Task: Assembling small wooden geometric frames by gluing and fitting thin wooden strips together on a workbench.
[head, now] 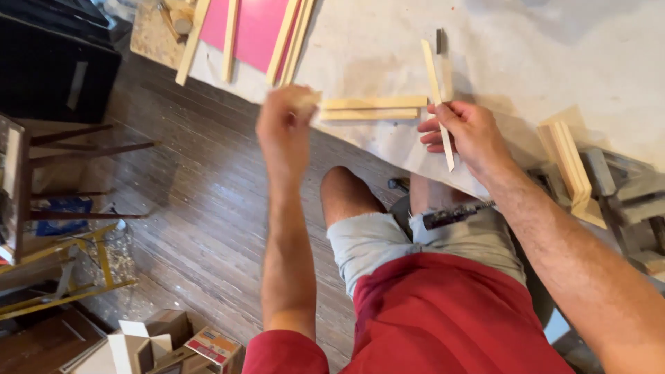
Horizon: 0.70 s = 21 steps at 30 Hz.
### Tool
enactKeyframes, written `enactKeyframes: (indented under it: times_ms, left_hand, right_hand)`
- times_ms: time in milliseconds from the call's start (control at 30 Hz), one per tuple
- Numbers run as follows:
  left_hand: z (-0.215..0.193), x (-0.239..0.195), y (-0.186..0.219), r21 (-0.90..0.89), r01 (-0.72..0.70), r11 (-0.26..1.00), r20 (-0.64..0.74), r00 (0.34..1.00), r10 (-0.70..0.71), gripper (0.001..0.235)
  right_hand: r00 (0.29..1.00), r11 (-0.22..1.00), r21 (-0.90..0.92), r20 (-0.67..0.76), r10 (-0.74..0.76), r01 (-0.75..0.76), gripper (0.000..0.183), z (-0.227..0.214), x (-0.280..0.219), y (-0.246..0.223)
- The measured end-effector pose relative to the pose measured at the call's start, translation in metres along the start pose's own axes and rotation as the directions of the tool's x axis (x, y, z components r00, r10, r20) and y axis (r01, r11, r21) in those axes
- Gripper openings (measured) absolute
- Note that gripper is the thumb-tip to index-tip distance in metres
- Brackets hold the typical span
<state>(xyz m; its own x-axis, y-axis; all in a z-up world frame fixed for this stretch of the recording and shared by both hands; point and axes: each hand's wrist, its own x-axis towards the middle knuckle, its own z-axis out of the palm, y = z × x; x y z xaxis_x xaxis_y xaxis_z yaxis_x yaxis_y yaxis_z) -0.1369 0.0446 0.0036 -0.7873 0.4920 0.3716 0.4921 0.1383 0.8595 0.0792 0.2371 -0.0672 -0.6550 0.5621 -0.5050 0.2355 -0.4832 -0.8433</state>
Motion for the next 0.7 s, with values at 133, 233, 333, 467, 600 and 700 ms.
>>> enactKeyframes:
  times_ms: [133,233,333,467,600,700]
  left_hand:
    - [0.015,-0.084,0.037,0.114,-0.294,0.949,0.177,0.946,0.271,0.023]
    - [0.025,-0.121,0.062,0.195,-0.406,0.893,0.154,0.912,0.381,0.023]
    - [0.035,-0.149,0.064,0.216,-0.404,0.889,0.105,0.915,0.391,0.023]
    - [0.038,-0.167,0.086,-0.13,-0.111,0.985,0.13,0.983,0.127,0.03]
    - [0.047,-0.181,0.067,-0.43,0.165,0.888,0.05,0.986,-0.159,0.028]
    - [0.041,-0.177,0.07,-0.576,0.388,0.719,0.172,0.918,-0.358,0.049]
  right_hand:
    - [0.988,0.996,0.064,0.149,0.047,-0.057,0.038,0.009,-0.044,-0.013]
    - [0.964,0.972,0.184,0.244,0.102,-0.149,0.037,0.018,-0.068,-0.002]
    - [0.945,0.928,0.314,0.313,0.097,-0.2,0.032,0.023,-0.084,0.031]
    - [0.964,0.928,0.362,0.266,-0.01,-0.091,0.026,0.032,-0.106,0.048]
    - [0.966,0.985,0.157,0.235,-0.107,0.07,0.03,0.036,-0.135,0.022]
    - [0.941,0.984,-0.035,0.299,-0.157,0.175,0.032,0.035,-0.152,0.007]
